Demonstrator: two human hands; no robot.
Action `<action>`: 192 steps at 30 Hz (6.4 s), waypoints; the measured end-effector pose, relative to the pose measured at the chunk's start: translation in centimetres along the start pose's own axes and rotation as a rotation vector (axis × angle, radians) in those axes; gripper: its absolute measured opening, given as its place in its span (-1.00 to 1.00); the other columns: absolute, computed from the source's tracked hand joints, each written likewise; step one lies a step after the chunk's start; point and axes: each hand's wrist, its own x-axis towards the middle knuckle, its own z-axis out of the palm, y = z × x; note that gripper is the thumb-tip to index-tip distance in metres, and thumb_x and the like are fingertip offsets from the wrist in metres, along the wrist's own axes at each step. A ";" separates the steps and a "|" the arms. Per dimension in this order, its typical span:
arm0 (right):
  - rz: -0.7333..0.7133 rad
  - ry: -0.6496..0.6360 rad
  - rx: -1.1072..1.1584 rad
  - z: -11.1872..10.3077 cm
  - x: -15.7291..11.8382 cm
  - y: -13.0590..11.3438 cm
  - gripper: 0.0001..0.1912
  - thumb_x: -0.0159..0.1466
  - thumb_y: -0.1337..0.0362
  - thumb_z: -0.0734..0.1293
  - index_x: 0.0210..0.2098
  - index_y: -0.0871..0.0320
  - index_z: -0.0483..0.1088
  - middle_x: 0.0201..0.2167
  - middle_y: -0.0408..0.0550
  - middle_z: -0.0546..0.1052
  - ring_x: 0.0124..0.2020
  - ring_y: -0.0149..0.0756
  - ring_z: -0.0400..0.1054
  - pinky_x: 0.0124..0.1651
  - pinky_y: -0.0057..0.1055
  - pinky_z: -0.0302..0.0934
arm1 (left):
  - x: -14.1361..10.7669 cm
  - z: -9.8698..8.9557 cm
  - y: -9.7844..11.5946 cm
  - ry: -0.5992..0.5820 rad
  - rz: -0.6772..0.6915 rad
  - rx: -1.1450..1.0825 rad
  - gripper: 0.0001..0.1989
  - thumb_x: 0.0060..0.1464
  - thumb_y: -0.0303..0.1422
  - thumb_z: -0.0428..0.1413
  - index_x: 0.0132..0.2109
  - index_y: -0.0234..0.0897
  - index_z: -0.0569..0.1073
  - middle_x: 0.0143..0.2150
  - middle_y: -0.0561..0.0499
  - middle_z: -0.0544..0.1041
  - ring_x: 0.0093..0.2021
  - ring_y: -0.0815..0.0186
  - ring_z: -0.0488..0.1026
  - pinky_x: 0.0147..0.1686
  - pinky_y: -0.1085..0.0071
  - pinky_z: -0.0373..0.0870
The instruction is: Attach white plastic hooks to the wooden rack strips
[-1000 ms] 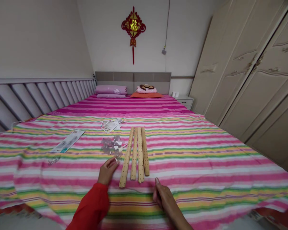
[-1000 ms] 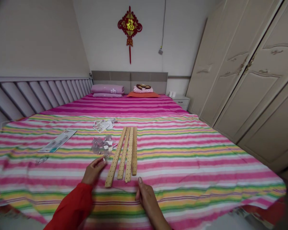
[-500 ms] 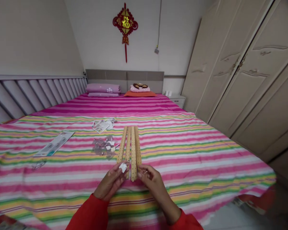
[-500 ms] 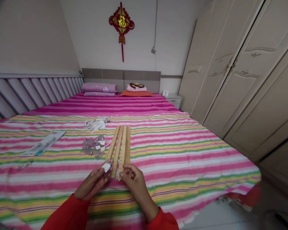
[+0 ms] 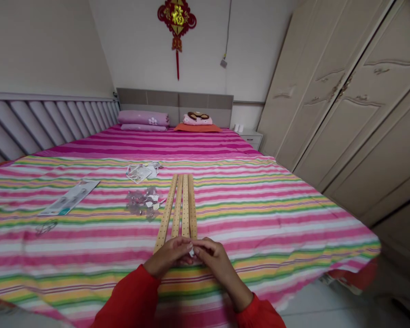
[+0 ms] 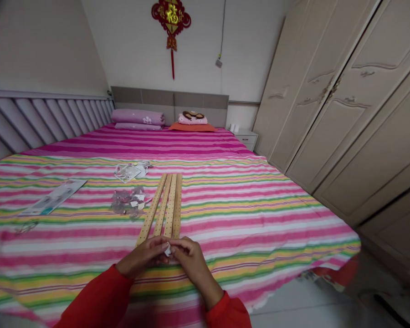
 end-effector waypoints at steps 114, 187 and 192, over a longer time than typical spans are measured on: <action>-0.061 0.494 -0.134 1.1 5.0 6.1 -0.86 0.04 0.25 0.33 -0.42 0.18 0.46 -0.61 -0.17 0.48 -0.59 -0.37 0.33 -0.52 -0.47 0.25 | 6.2 -0.8 -1.9 0.468 0.609 0.831 -0.77 -0.05 -0.61 0.03 -0.27 -0.30 0.50 -0.32 -0.01 0.48 -0.30 0.33 0.45 -0.23 0.35 0.44; 0.058 0.306 0.028 -1.8 4.5 7.9 -0.52 0.05 -0.03 0.40 -0.20 0.23 0.50 -0.60 -0.16 0.41 -0.70 -0.50 0.07 -0.66 -0.52 -0.07 | 4.8 -15.3 5.6 0.956 0.306 0.894 -0.79 -0.03 -0.31 0.08 -0.25 -0.27 0.52 -0.34 0.00 0.58 -0.31 0.26 0.50 -0.27 0.40 0.38; 0.061 0.292 0.047 -1.8 4.6 7.8 -0.59 0.02 -0.01 0.42 -0.31 0.22 0.49 -0.63 -0.18 0.39 -0.71 -0.51 0.07 -0.67 -0.53 -0.09 | 6.2 -15.5 5.9 0.965 0.124 1.098 -0.82 -0.01 -0.23 0.13 -0.30 -0.23 0.50 -0.36 0.02 0.56 -0.33 0.26 0.47 -0.41 0.45 0.25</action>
